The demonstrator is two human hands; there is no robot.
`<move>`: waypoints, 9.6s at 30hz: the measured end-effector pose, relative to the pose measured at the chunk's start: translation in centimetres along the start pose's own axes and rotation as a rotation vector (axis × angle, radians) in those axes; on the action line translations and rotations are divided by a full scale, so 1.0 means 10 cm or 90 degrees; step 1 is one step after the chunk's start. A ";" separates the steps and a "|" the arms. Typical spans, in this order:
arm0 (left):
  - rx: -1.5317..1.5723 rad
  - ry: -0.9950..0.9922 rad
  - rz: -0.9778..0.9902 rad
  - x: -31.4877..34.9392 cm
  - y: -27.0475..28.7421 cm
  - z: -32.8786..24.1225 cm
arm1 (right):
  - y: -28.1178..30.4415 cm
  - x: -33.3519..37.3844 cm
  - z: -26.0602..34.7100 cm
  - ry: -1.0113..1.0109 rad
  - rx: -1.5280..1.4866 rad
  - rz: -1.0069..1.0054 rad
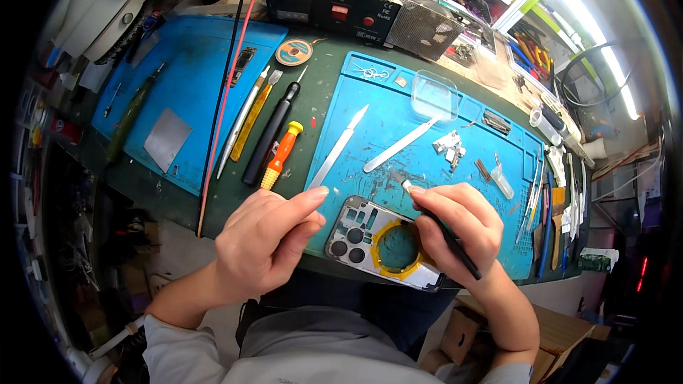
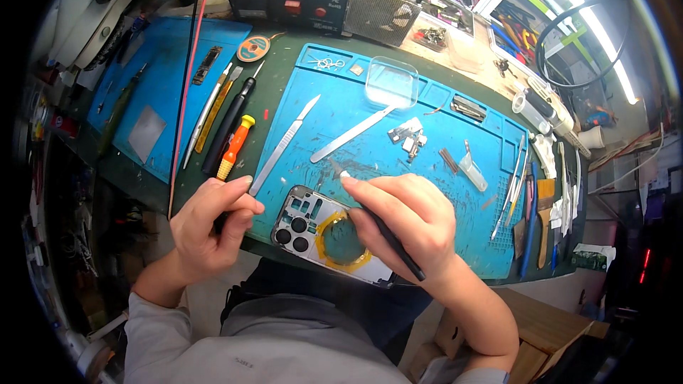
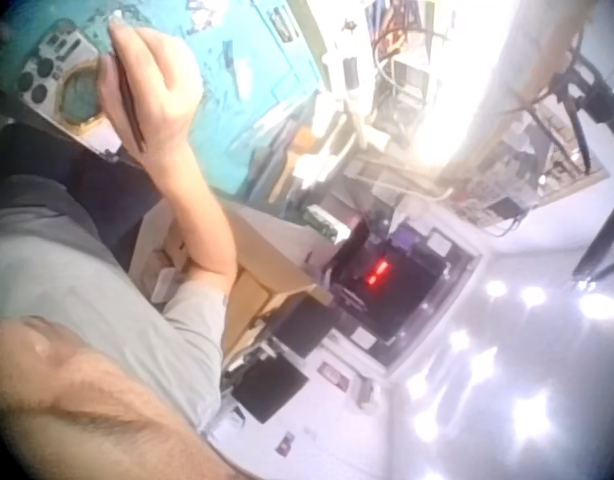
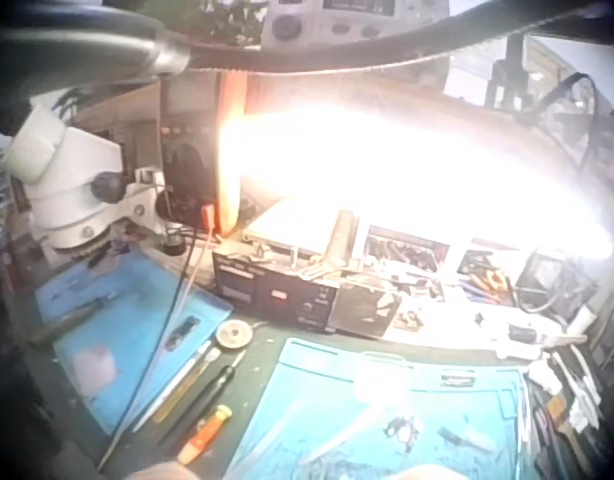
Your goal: The person uses a small brush and a cotton swab to clean the interior of a disassembled smartphone back housing. They repeatedly brush and wipe the camera module area and surrounding metal surfaces on a blue workbench.
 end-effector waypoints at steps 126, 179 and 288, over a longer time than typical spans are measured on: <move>-0.154 -0.030 0.140 -0.29 -0.54 -0.28 | 0.88 1.26 1.12 -0.290 0.239 0.029; -0.047 0.033 0.032 -0.30 -0.51 -0.22 | 0.32 0.67 0.95 -0.249 0.285 0.164; -0.248 0.008 0.146 -0.30 -0.47 -0.31 | 0.28 0.50 0.27 -0.131 -0.096 0.053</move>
Point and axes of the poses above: each hand's wrist, its own x-axis away from the middle knuckle, its own y-axis out of the back of the hand, z = x × y, the point moved 4 cm from there along -x, towards the middle knuckle, and after that the axes turned 8 degrees about y, right-handed, at the moved point
